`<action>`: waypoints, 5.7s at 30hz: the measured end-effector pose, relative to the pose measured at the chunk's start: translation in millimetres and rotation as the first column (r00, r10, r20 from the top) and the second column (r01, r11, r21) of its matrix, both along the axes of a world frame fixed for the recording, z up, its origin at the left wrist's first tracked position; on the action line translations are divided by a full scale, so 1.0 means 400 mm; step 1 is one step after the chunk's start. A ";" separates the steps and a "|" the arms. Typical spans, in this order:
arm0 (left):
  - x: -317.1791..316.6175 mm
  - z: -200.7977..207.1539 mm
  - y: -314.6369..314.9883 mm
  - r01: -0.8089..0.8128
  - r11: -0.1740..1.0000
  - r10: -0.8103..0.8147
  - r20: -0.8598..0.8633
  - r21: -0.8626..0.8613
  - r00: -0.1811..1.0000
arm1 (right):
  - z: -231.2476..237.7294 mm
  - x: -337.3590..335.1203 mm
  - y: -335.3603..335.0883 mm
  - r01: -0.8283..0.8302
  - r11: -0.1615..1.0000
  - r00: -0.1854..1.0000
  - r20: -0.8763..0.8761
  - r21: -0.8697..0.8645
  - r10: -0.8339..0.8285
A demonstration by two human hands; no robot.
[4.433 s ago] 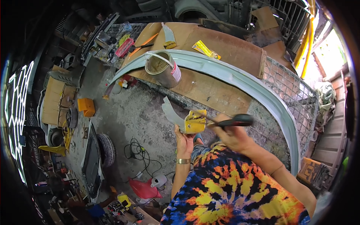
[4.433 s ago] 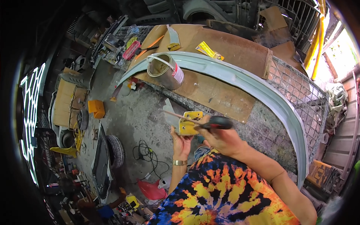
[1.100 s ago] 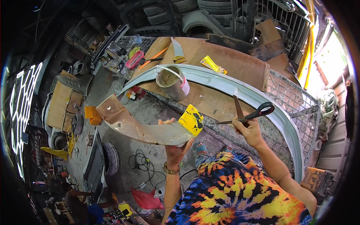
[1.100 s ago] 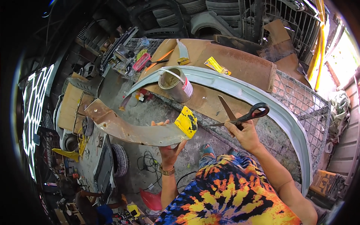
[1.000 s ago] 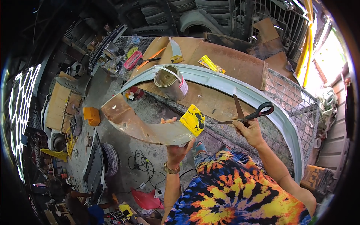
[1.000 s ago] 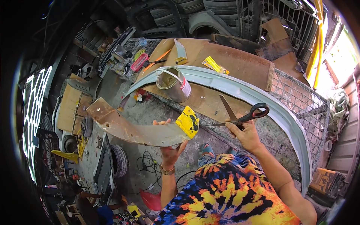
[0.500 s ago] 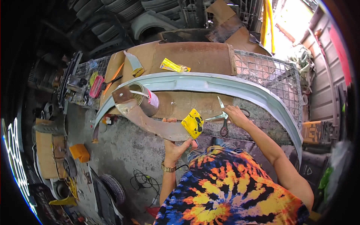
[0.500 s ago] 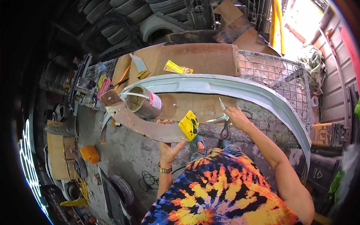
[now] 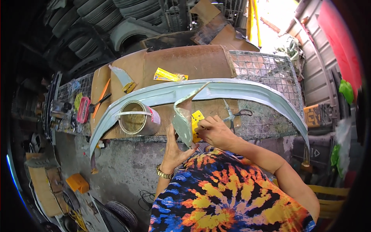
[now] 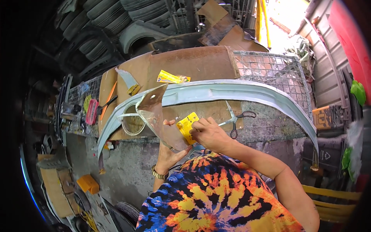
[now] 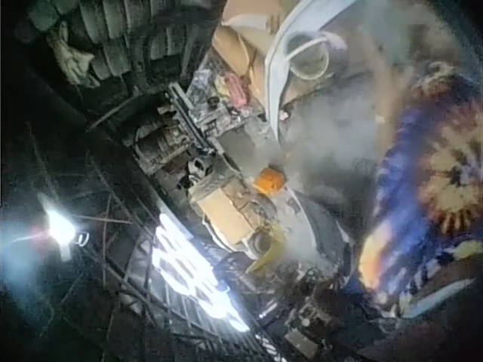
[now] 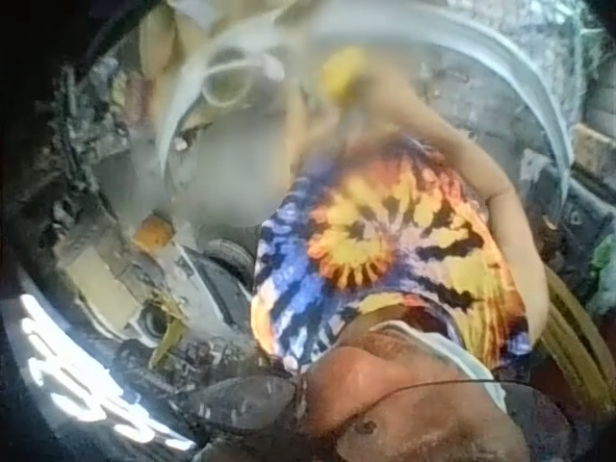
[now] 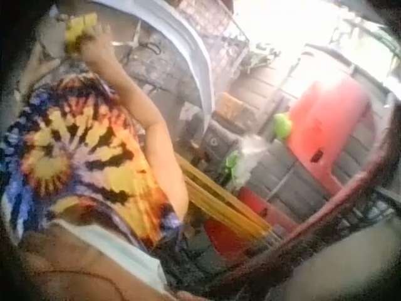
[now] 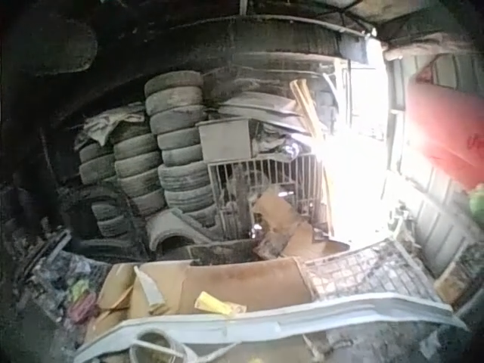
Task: Applying filler putty and sanding a car trim component for repair.
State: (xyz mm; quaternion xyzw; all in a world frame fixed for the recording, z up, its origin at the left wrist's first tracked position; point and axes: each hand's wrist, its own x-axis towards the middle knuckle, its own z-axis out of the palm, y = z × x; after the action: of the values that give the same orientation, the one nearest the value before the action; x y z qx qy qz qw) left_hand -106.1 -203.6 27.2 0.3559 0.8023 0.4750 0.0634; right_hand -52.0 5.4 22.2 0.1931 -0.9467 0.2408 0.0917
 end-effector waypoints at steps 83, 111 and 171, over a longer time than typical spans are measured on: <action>0.153 -0.107 0.278 -0.447 0.843 0.236 0.541 0.300 0.807 | -0.096 0.172 0.417 0.574 0.327 0.680 0.660 -0.751 0.321; 0.205 0.005 0.265 -0.782 0.577 0.335 0.805 0.235 0.489 | 0.070 0.028 0.366 -0.536 0.827 0.830 -0.281 -0.167 0.481; 0.089 -0.335 0.247 -0.417 0.848 0.435 0.019 0.328 0.900 | -0.234 0.043 0.311 0.385 0.775 0.923 0.192 -0.501 -0.334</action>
State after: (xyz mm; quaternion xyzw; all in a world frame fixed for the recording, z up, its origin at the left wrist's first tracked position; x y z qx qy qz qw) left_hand -70.4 -105.0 -106.9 0.1877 0.7734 0.5924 -0.1253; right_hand -34.9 129.7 -71.5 -0.0354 -0.8655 0.4791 0.1419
